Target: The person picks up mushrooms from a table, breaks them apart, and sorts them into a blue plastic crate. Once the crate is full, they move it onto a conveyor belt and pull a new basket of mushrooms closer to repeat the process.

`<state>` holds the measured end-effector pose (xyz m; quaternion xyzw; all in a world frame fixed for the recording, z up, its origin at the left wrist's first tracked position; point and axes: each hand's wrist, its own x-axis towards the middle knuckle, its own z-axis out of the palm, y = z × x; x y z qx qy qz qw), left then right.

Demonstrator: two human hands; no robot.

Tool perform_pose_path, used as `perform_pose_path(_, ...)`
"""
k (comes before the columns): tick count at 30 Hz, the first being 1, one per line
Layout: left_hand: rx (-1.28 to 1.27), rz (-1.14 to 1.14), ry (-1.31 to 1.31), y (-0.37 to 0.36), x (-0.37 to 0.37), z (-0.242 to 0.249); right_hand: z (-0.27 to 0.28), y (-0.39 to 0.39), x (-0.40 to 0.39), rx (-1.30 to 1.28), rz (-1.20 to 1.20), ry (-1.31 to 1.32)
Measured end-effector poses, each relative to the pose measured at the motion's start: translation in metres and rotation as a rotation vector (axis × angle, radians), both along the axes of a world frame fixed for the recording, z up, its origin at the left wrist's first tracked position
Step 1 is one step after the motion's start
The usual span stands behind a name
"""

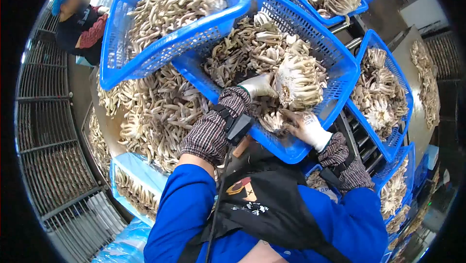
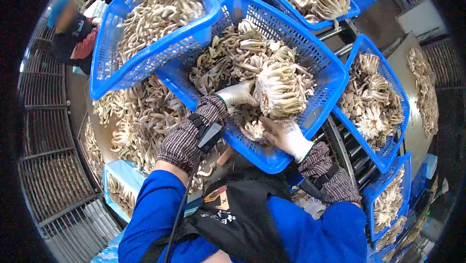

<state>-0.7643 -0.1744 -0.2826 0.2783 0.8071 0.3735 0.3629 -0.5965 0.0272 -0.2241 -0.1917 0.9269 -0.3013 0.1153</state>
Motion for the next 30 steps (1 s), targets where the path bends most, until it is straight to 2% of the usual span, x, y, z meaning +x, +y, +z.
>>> perform_pose_path(2, 0.157, 0.079, -0.283, 0.004, -0.007, -0.003, 0.0, 0.009, -0.013, 0.05, 0.057, -0.032)
perform_pose_path(3, 0.247, 0.143, -0.421, 0.004, -0.011, -0.032, 0.006, 0.012, -0.019, 0.15, 0.068, 0.031)
perform_pose_path(4, 0.24, 0.147, -0.429, 0.005, -0.008, -0.033, 0.013, 0.014, -0.028, 0.252, 0.083, 0.097)
perform_pose_path(6, 0.202, 0.216, -0.244, 0.007, 0.003, -0.031, 0.019, 0.015, -0.059, 0.104, -0.037, 0.314)
perform_pose_path(7, 0.022, 0.258, -0.257, 0.008, 0.006, -0.017, 0.027, 0.017, -0.081, 0.112, -0.072, 0.432)
perform_pose_path(8, -0.137, 0.302, -0.093, 0.011, 0.009, -0.016, 0.033, 0.019, -0.102, 0.068, -0.116, 0.368)
perform_pose_path(10, -0.065, 0.481, -0.129, 0.001, 0.007, -0.018, 0.037, 0.029, -0.139, -0.062, -0.132, 0.361)
perform_pose_path(11, 0.144, 0.532, -0.042, -0.012, 0.005, -0.047, 0.036, 0.031, -0.147, -0.066, -0.164, 0.364)
perform_pose_path(12, 0.199, 0.63, -0.217, -0.021, 0.012, 0.031, 0.037, 0.029, -0.152, -0.071, -0.192, 0.365)
perform_pose_path(14, 0.588, 0.797, -0.529, -0.044, 0.022, 0.047, 0.039, 0.02, -0.145, -0.052, -0.221, 0.524)
perform_pose_path(15, 0.673, 0.807, -0.615, -0.059, 0.029, 0.058, 0.044, 0.01, -0.134, -0.133, -0.147, 0.452)
perform_pose_path(16, 0.741, 0.938, -0.987, -0.074, 0.035, 0.054, 0.048, -0.002, -0.121, -0.212, -0.071, 0.38)
perform_pose_path(18, 0.996, 0.918, -1.191, -0.09, 0.054, 0.052, 0.019, -0.032, -0.091, -0.466, 0.052, 0.148)
perform_pose_path(19, 1.032, 0.94, -1.223, -0.092, 0.063, 0.057, 0.03, -0.049, -0.086, -0.334, 0.239, 0.252)
perform_pose_path(20, 1.002, 0.89, -1.123, -0.091, 0.077, 0.06, 0.045, -0.064, -0.081, -0.279, 0.318, 0.206)
perform_pose_path(22, 1.042, 1.064, -1.19, -0.092, 0.102, 0.072, 0.041, -0.09, -0.076, -0.353, 0.351, 0.319)
perform_pose_path(23, 1.092, 0.961, -1.189, -0.1, 0.117, 0.059, 0.039, -0.101, -0.076, -0.395, 0.36, 0.391)
perform_pose_path(24, 1.298, 0.838, -1.401, -0.111, 0.127, 0.056, 0.037, -0.112, -0.077, -0.399, 0.383, 0.391)
perform_pose_path(26, 0.721, 0.638, 0.132, -0.119, 0.15, 0.049, 0.035, -0.135, -0.076, -0.446, 0.49, 0.336)
perform_pose_path(28, 0.961, 0.983, -0.364, -0.129, 0.176, 0.073, 0.034, -0.166, -0.061, -0.598, 0.381, 0.205)
perform_pose_path(29, 1.637, 1.067, -1.092, -0.135, 0.183, 0.089, 0.027, -0.178, -0.056, -0.625, 0.428, 0.218)
perform_pose_path(30, 1.727, 1.086, -1.12, -0.146, 0.193, 0.081, 0.027, -0.194, -0.052, -0.653, 0.474, 0.233)
